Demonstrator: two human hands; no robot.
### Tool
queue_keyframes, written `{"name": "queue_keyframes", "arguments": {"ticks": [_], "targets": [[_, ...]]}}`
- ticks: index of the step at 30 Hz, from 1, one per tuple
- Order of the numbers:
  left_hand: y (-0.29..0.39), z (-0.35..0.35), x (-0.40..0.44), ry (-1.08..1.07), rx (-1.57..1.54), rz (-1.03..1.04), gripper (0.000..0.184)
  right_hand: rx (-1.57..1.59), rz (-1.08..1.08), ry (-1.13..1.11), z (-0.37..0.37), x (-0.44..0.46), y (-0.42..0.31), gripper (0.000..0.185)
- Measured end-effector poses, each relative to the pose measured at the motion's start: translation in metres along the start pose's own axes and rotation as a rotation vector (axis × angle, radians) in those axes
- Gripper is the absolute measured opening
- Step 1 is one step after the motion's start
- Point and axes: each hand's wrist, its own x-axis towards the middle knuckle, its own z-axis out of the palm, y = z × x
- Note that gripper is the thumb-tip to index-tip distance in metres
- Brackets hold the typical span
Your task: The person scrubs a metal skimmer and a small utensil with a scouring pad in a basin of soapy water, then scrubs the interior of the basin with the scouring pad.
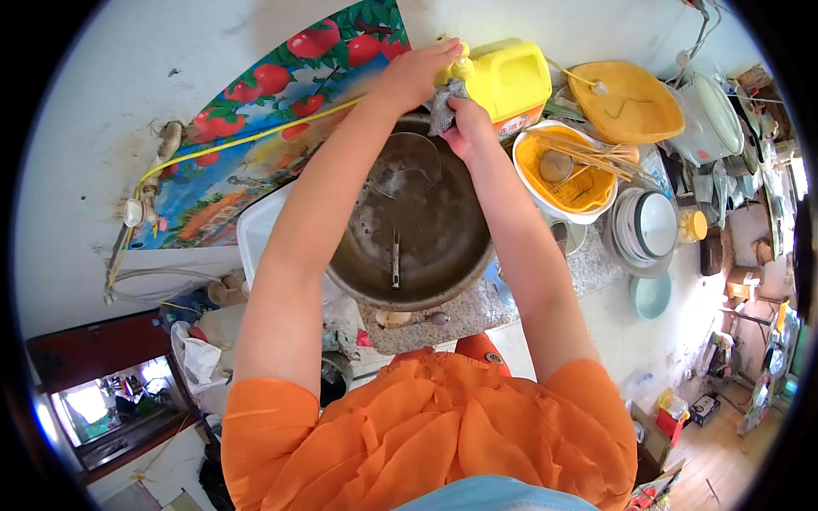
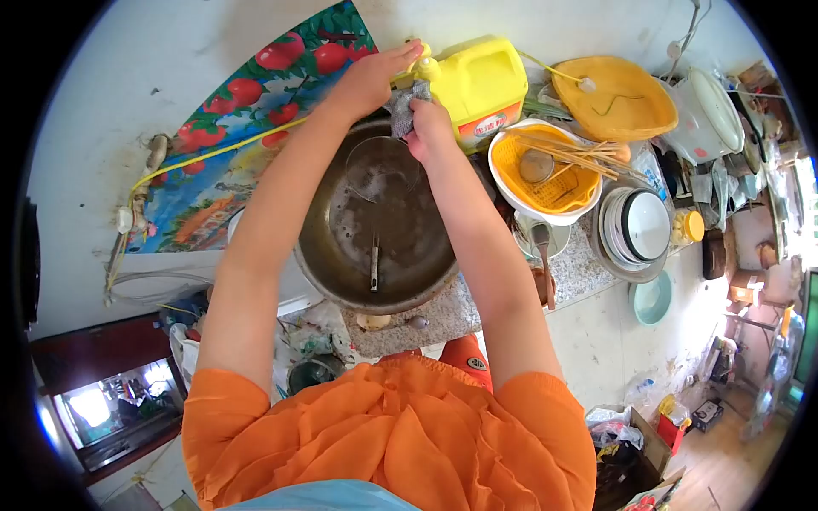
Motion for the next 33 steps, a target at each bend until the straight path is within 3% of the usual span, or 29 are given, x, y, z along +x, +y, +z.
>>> {"name": "queue_keyframes", "arguments": {"ticks": [4,13,14,17,19,21,22,23,24,27,28,31,33], "targets": [[-0.005,0.003,0.0,0.004,0.005,0.029,0.063,0.009,-0.039,-0.011,0.004,-0.004,0.0,0.029],[0.01,-0.002,-0.007,-0.09,-0.093,-0.154,0.067,-0.045,-0.032,-0.024,0.006,-0.014,0.001,0.028],[0.001,-0.003,-0.013,-0.065,-0.056,-0.029,0.054,-0.059,-0.04,-0.03,0.005,-0.018,0.002,0.028],[0.01,-0.006,-0.081,0.095,0.0,-0.479,0.038,-0.113,0.028,-0.045,-0.005,-0.037,0.014,0.028],[0.023,0.007,-0.158,-0.24,0.031,-0.853,0.036,-0.191,0.07,-0.046,-0.022,-0.05,0.033,0.027],[0.017,0.046,-0.235,-0.712,-0.052,-0.925,0.048,-0.215,0.143,-0.094,-0.05,-0.059,0.063,0.026],[0.018,0.073,-0.269,-0.777,-0.129,-0.998,0.055,-0.271,0.179,-0.023,-0.061,-0.067,0.077,0.028],[0.021,0.101,-0.3,-0.731,-0.189,-1.017,0.058,-0.271,0.238,0.037,-0.068,-0.076,0.089,0.029],[0.025,0.124,-0.318,-0.726,-0.708,-1.411,0.054,-0.249,0.281,0.033,-0.077,-0.081,0.1,0.028],[0.044,0.142,-0.322,-0.674,-0.288,-1.249,0.054,-0.217,0.377,0.023,-0.098,-0.086,0.132,0.027],[0.041,0.154,-0.325,-0.645,-0.258,-1.257,0.039,-0.215,0.401,0.015,-0.101,-0.087,0.137,0.027],[0.043,0.146,-0.318,-0.387,-0.995,-1.539,0.022,-0.395,0.281,0.149,-0.083,-0.107,0.14,0.026],[0.06,0.115,-0.316,-0.182,-1.314,-1.572,0.012,-0.803,0.008,0.018,-0.091,-0.113,0.15,0.026]]}}
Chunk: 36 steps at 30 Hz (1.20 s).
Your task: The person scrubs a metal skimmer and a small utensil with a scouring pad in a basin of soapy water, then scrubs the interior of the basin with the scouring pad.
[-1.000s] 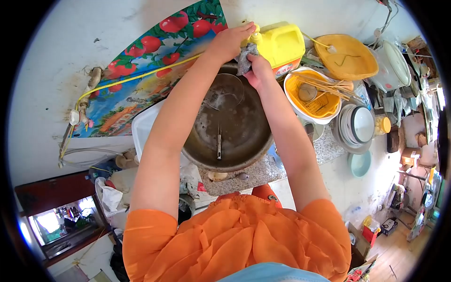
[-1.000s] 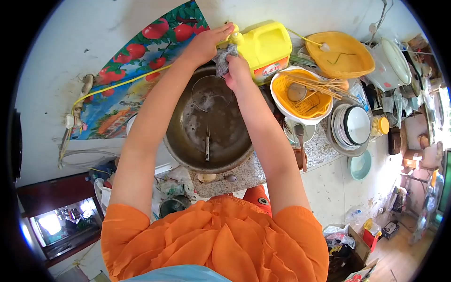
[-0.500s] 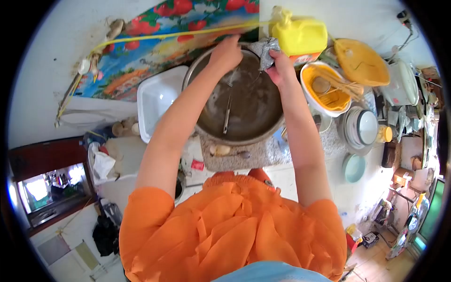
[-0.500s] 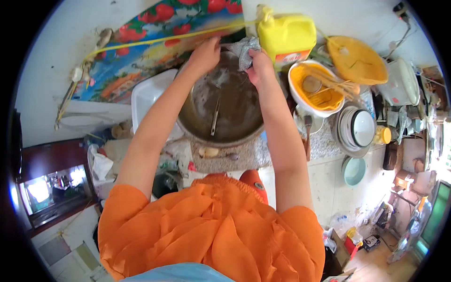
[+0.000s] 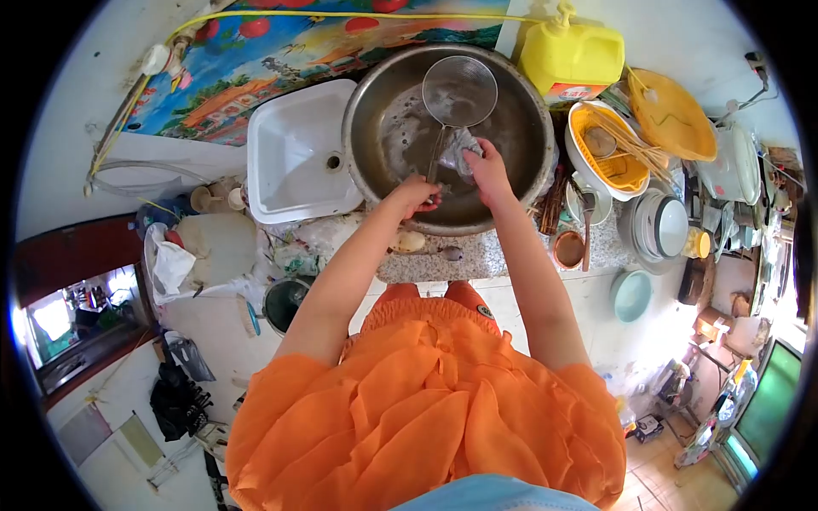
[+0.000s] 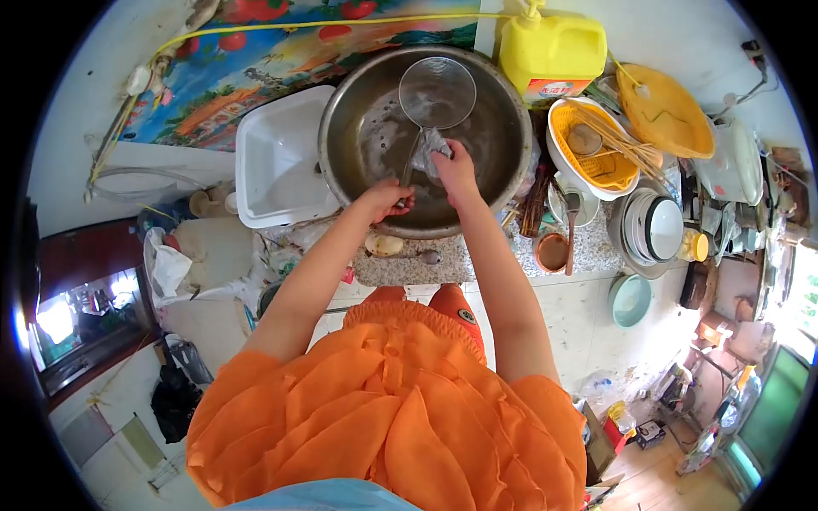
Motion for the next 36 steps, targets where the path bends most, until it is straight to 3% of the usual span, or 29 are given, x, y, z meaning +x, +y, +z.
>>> {"name": "queue_keyframes", "arguments": {"ticks": [1,4,5,6,8,11,14,15,19,22,23,26,29,32,33,36], "targets": [[0.0,0.0,-0.017,-0.04,-0.162,0.012,0.007,-0.197,-0.152,-0.007,0.003,-0.007,0.002,0.026],[-0.003,-0.006,-0.028,-0.156,-0.183,0.107,0.009,-0.624,-0.292,-0.194,0.018,-0.037,0.002,0.031],[-0.003,-0.005,-0.033,-0.145,-0.125,0.155,0.008,-0.55,-0.192,-0.23,0.022,-0.02,0.057,0.034],[-0.003,-0.002,-0.041,-0.133,-0.069,0.197,0.008,-0.591,-0.502,-0.074,0.033,-0.031,0.06,0.037],[-0.011,0.006,-0.051,-0.111,-0.046,0.247,0.007,-0.114,0.039,-0.184,0.034,-0.022,0.049,0.036],[-0.009,0.005,-0.06,-0.083,-0.086,0.293,0.006,-0.118,0.091,-0.155,0.044,-0.038,0.029,0.035],[-0.008,-0.004,-0.071,-0.166,-0.097,0.258,0.006,-0.182,0.233,-0.312,0.039,-0.054,0.013,0.036],[-0.007,-0.001,-0.081,-0.204,-0.146,0.254,0.006,0.005,0.042,-0.24,0.037,-0.032,0.042,0.035],[-0.001,-0.006,-0.101,-0.269,-0.29,0.243,0.005,0.001,0.11,-0.195,0.047,-0.051,0.007,0.034],[-0.001,-0.014,-0.107,-0.31,-0.259,0.271,0.005,-0.013,0.052,-0.308,0.052,-0.073,-0.013,0.034],[0.002,-0.014,-0.108,-0.336,-0.225,0.296,0.005,-0.107,-0.059,-0.251,0.052,-0.064,-0.013,0.035],[0.006,-0.01,-0.122,-0.324,-0.173,0.335,0.005,0.141,0.071,-0.212,0.055,-0.064,-0.027,0.037],[0.009,-0.011,-0.125,-0.227,-0.098,0.425,0.006,-0.021,-0.18,-0.228,0.063,-0.073,-0.019,0.038],[0.007,-0.004,-0.13,-0.287,-0.102,0.467,0.008,0.144,0.032,-0.05,0.063,-0.061,-0.042,0.032],[0.007,0.0,-0.137,-0.289,-0.115,0.496,0.008,0.347,0.006,-0.093,0.064,-0.053,-0.046,0.026],[0.013,0.001,-0.144,-0.257,-0.142,0.569,0.01,0.339,0.124,-0.209,0.047,-0.057,-0.061,0.032]]}}
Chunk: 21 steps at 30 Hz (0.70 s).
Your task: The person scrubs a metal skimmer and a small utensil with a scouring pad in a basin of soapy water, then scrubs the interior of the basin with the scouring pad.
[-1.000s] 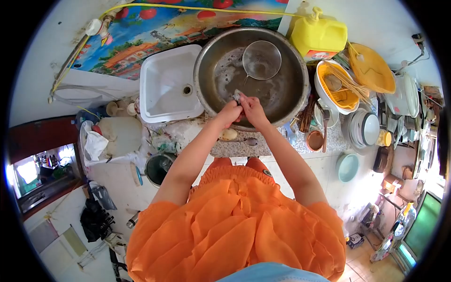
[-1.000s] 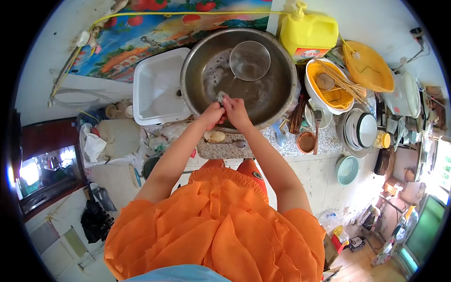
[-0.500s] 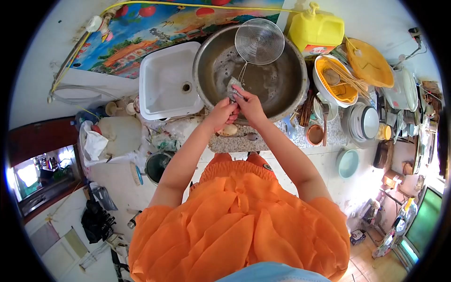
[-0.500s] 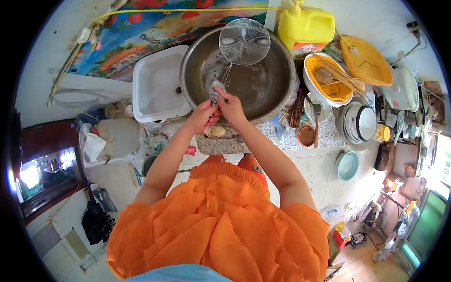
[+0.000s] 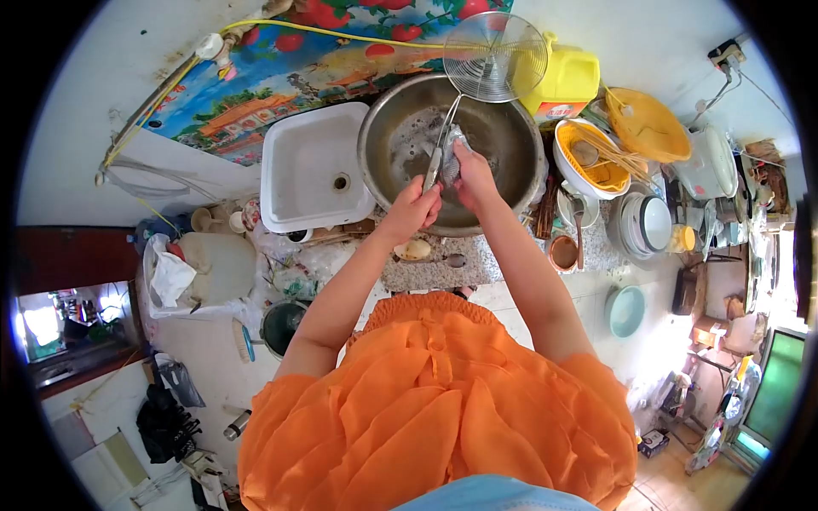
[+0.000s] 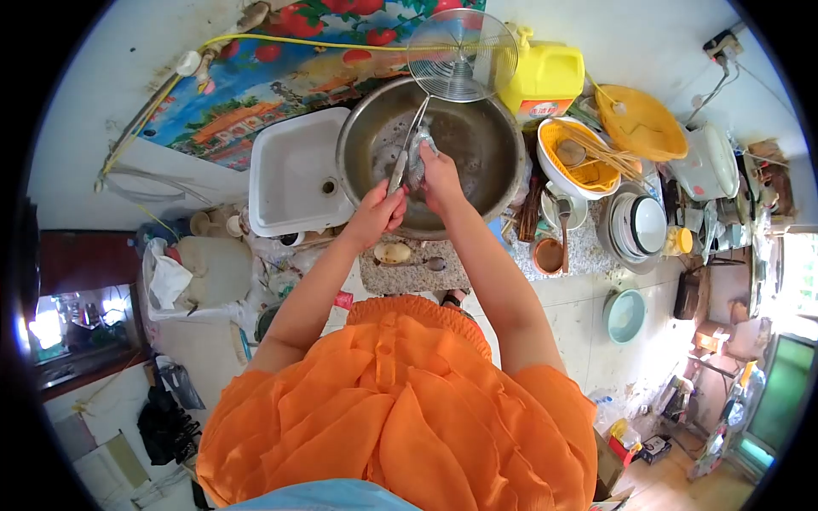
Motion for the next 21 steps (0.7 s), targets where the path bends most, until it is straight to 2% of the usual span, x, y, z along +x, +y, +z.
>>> {"name": "queue_keyframes", "arguments": {"ticks": [3,6,9,11,12,14,15,18,21], "targets": [[0.004,-0.002,0.001,0.051,0.087,0.078,0.011,-0.04,0.031,-0.062,0.014,-0.033,-0.008,0.03],[0.014,-0.004,-0.002,0.033,0.152,0.044,0.013,-0.067,0.03,-0.171,0.016,-0.032,-0.005,0.024],[0.016,-0.015,0.0,-0.139,0.001,-0.066,0.009,-0.06,0.033,-0.246,0.031,-0.036,-0.005,0.02],[0.014,-0.013,0.002,-0.121,0.199,0.04,0.01,-0.012,0.048,-0.236,0.029,-0.017,0.003,0.019],[0.012,-0.013,0.005,-0.108,0.299,0.095,0.011,-0.111,0.001,-0.127,0.032,-0.008,0.008,0.02],[-0.038,-0.022,0.031,0.171,0.874,0.433,0.013,-0.306,-0.082,0.094,0.038,0.007,0.026,0.023],[-0.034,-0.018,0.03,0.316,1.162,0.603,0.015,-0.507,-0.225,0.214,0.04,0.013,0.032,0.024],[0.003,-0.021,0.017,-0.059,1.045,0.098,0.024,-0.604,-0.211,0.161,0.027,0.022,0.036,0.025],[0.047,-0.038,0.016,-0.092,0.876,-0.132,0.031,-0.975,-0.522,0.188,0.009,0.024,0.037,0.027]]}}
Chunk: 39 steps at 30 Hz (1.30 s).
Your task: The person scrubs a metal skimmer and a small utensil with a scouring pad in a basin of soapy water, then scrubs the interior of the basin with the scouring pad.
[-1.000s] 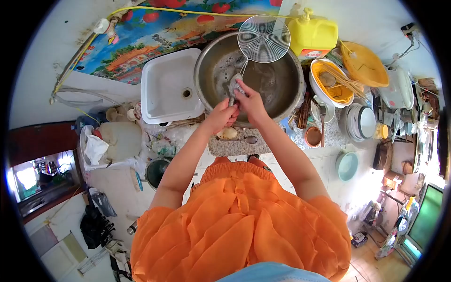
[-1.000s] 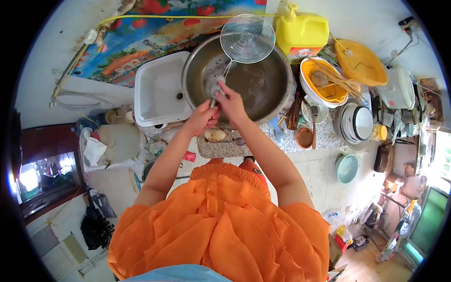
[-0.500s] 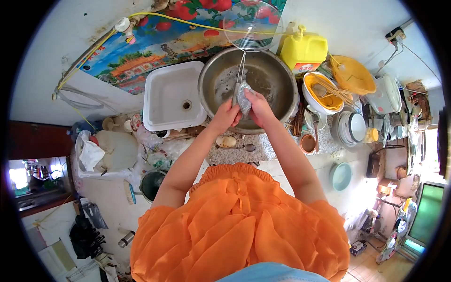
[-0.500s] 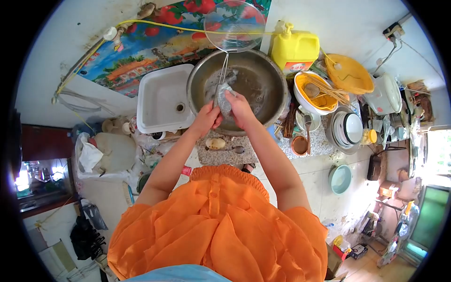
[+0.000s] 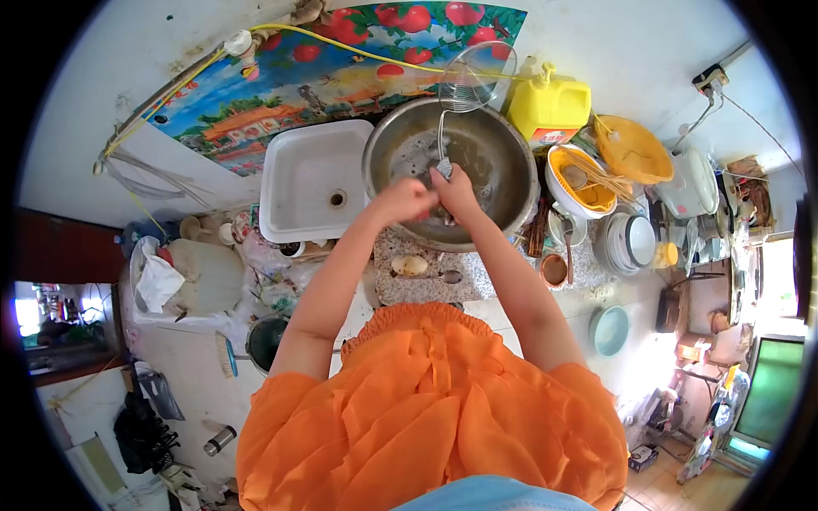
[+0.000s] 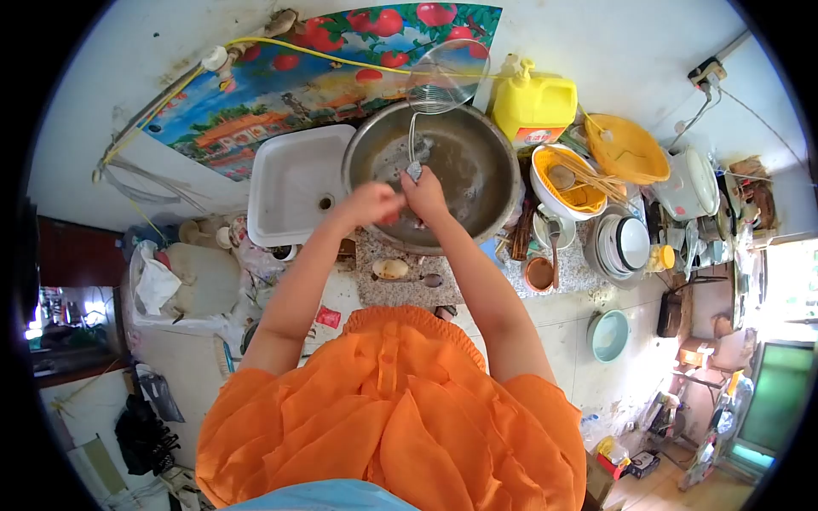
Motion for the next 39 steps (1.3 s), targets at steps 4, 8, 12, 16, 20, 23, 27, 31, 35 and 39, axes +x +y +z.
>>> {"name": "queue_keyframes", "arguments": {"ticks": [4,8,12,16,20,23,27,31,35,39], "targets": [[0.009,-0.022,0.029,0.487,-0.743,0.188,0.042,0.132,0.11,-0.345,-0.035,-0.011,-0.041,0.032],[-0.028,-0.047,0.083,-0.429,-1.717,0.648,0.028,0.269,0.142,-0.673,-0.049,-0.011,-0.047,0.034],[-0.003,-0.022,0.08,0.095,-1.657,0.593,0.022,-0.145,-0.173,-0.545,-0.052,0.002,-0.044,0.036],[0.037,-0.007,0.072,0.481,-1.68,0.437,0.02,-0.538,-0.335,-0.246,-0.046,0.009,-0.053,0.035],[0.018,-0.011,0.064,0.316,-1.7,0.54,0.02,-0.267,-0.34,-0.338,-0.057,0.004,-0.04,0.032],[0.017,-0.011,0.057,0.365,-1.747,0.556,0.021,-0.078,-0.241,-0.444,-0.069,0.0,-0.044,0.03],[0.011,-0.011,0.052,0.384,-1.764,0.596,0.024,0.002,-0.107,-0.627,-0.057,0.004,-0.057,0.029],[0.011,-0.026,0.045,0.318,-1.703,0.662,0.026,0.138,-0.082,-0.694,-0.055,0.0,-0.067,0.025],[0.014,-0.032,0.036,0.463,-1.776,0.672,0.028,-0.217,-0.493,-0.332,-0.058,-0.012,-0.05,0.025],[-0.003,-0.043,0.037,0.646,-1.88,0.644,0.03,-0.555,-0.691,-0.129,-0.059,-0.015,-0.042,0.031]]}}
